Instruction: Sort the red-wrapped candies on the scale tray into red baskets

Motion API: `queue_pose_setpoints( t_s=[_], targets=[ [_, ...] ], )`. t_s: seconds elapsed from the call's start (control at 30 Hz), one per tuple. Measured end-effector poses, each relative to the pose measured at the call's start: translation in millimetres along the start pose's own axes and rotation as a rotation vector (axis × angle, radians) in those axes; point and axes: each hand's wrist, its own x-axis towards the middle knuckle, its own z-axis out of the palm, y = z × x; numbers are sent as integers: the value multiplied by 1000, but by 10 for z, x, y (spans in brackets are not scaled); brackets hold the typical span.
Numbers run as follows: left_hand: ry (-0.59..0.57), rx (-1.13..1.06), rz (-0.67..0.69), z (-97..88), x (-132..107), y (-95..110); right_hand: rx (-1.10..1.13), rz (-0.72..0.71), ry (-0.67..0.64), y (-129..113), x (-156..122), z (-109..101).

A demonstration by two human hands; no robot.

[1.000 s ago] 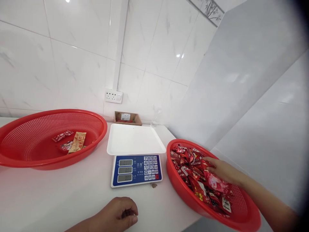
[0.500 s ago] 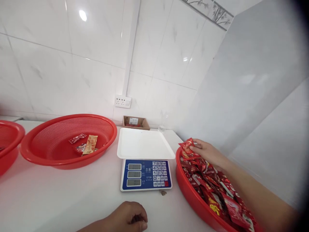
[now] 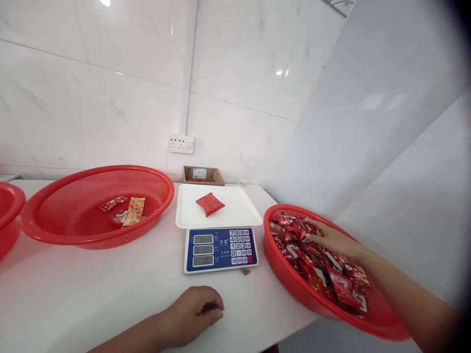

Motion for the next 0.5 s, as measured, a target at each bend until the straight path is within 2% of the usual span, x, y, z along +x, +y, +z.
queue_pose_setpoints(
  t_s=[0.07, 0.13, 0.27, 0.37, 0.5],
  targets=[
    [-11, 8, 0, -4, 7, -8, -13, 73, -51, 176, -153, -13],
    [-22, 8, 0, -5, 12, -14, -10, 112, -159, 243, -290, -9],
    [-30, 12, -1, -10, 29, -6, -180, 44, -401, 158, -448, 112],
    [-33, 17, -20, -18, 41, 7, -351, 34, -387, 100, -460, 264],
    [-32, 24, -11, -18, 38, 6, -407, 27, -304, 156, -406, 365]
  ],
)
